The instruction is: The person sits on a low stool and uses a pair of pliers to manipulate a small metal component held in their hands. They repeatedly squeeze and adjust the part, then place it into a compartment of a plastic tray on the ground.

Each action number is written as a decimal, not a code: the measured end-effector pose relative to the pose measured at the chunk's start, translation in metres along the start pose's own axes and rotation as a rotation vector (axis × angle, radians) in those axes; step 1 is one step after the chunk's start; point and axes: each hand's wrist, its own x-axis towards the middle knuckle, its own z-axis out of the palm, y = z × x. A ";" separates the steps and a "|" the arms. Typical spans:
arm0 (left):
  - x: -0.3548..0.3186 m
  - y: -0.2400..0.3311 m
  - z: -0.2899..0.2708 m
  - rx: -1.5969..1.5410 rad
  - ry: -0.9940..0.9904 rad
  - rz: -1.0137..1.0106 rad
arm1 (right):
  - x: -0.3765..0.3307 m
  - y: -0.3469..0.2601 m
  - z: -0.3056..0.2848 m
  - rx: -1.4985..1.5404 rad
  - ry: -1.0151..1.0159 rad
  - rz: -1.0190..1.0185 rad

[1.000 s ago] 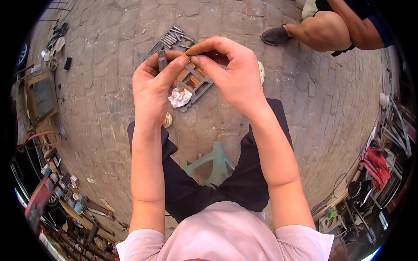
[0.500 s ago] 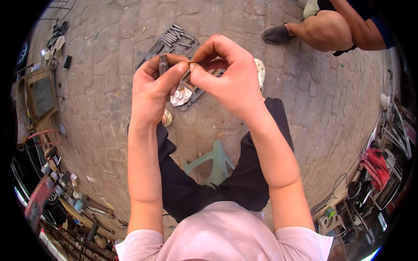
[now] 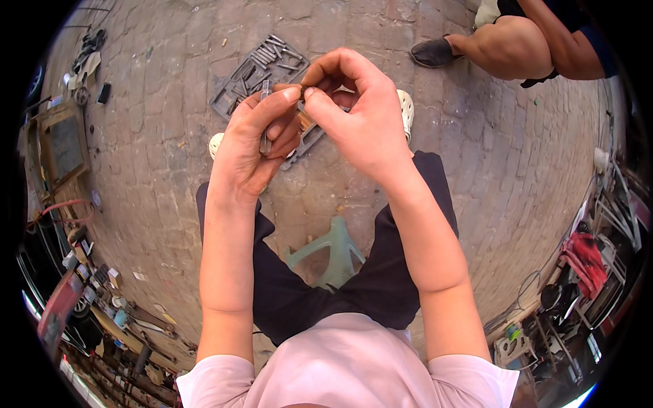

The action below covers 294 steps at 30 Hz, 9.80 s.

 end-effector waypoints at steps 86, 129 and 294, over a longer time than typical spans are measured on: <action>-0.006 0.001 0.003 0.246 0.211 0.332 | -0.003 0.003 0.013 0.018 0.026 -0.023; 0.002 0.009 -0.010 0.073 0.285 0.536 | -0.011 0.006 0.026 0.811 -0.314 0.563; 0.002 0.006 -0.021 -0.168 -0.068 0.568 | -0.040 0.009 0.066 -0.289 -0.046 -0.212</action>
